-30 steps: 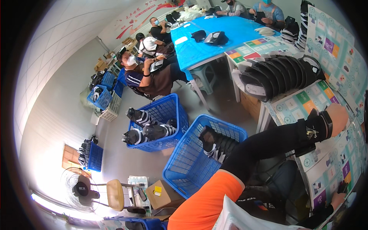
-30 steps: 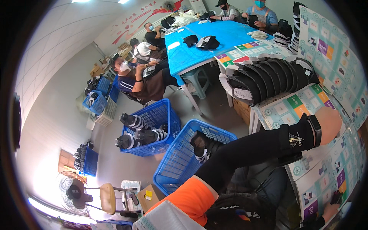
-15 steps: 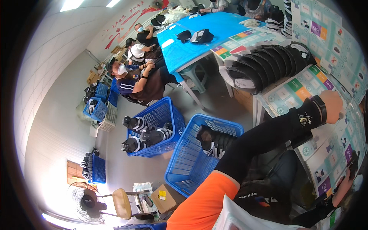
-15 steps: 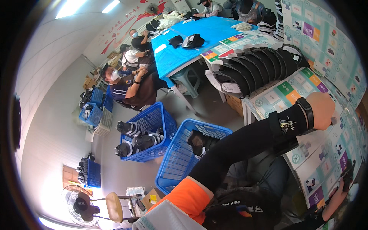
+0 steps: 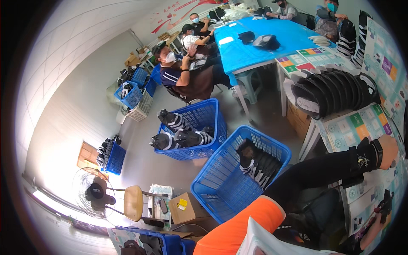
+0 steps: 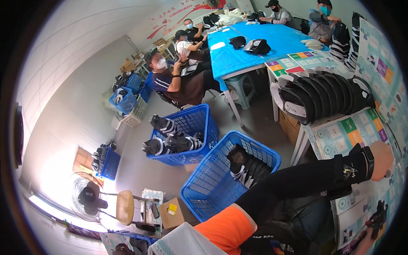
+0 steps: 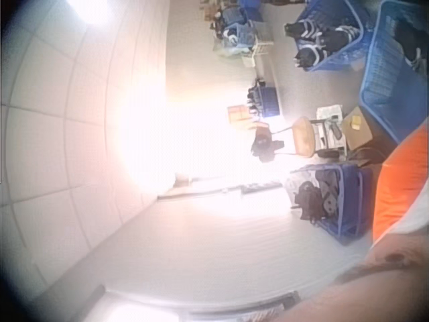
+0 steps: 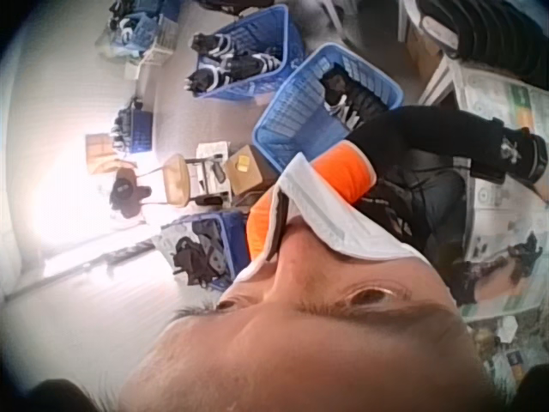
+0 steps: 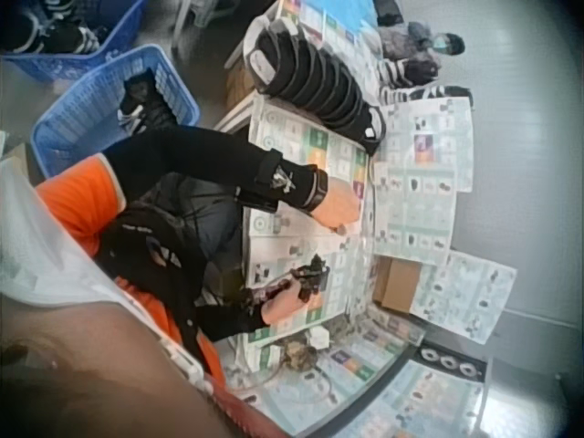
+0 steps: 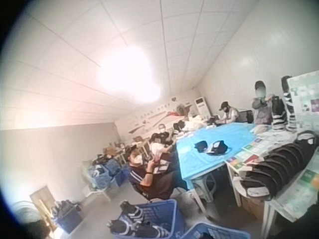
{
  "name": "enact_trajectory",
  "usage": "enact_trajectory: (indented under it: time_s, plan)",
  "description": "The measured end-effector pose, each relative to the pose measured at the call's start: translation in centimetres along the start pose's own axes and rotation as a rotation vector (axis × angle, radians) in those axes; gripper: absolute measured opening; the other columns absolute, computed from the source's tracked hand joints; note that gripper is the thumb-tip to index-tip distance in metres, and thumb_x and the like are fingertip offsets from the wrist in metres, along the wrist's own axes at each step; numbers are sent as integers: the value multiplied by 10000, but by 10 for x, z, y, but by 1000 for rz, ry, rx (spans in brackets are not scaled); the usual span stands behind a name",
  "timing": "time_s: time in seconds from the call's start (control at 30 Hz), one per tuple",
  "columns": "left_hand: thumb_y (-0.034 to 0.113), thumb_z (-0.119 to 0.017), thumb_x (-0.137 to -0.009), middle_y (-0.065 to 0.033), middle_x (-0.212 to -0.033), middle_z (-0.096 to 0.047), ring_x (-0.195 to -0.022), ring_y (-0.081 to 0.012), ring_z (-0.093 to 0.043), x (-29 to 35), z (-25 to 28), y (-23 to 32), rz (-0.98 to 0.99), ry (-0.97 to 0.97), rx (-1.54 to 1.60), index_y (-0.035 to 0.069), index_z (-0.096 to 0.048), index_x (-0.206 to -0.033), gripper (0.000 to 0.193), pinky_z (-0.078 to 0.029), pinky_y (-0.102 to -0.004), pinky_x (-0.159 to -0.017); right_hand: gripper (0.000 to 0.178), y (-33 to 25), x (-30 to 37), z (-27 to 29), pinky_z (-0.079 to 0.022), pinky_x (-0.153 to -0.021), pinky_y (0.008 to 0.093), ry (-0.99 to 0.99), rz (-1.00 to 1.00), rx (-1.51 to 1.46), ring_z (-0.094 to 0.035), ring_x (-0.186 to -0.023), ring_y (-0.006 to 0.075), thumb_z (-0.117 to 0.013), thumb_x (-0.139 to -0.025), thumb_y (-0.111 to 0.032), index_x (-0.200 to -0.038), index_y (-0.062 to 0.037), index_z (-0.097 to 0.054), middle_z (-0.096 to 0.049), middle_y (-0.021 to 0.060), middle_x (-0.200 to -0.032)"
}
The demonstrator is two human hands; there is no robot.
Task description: The person trims the edges of shoe heel components using a handheld tool and stacks them on the table. The person picks up each component by hand from a basket, removes excess material around the edges, and then places it into a growing stack.
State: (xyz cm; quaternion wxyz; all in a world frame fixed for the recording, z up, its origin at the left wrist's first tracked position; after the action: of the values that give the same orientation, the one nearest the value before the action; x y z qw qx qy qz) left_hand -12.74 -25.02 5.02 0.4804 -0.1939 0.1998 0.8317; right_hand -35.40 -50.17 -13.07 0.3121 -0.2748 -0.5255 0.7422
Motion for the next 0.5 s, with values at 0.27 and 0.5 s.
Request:
enact_trajectory:
  time_s: [0.27, 0.5]
  plan:
    - [285, -744, -781, -182, -806, -748, -796, -354, -751, 1, 12, 2, 11, -37, 68, 54, -801, -794, 238, -581, -430, -703, 224, -12, 16, -11, -293, -545, 257, -168, -24, -42, -395, -616, 55, -574, -1033, -173, -1170, -53, -705, -639, -27, -910]
    - [269, -724, -767, -201, -793, -741, -798, -364, -749, 0, 11, 2, 18, -29, 85, 39, -793, -783, 240, -583, -436, -697, 285, -58, 47, -34, -293, -502, 236, -231, -34, -121, -387, -557, 50, -534, -943, -49, -1205, -52, -647, -656, -1, -947]
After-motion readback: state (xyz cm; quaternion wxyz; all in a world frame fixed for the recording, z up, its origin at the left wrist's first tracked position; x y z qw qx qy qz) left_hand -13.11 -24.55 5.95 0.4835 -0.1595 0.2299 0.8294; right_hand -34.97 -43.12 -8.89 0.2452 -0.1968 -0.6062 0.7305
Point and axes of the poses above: each hand's wrist, its own x-axis away from the middle knuckle, its own z-axis out of the back of the hand, y = z × x, the point moved 7 cm from there along -x, towards the middle knuckle
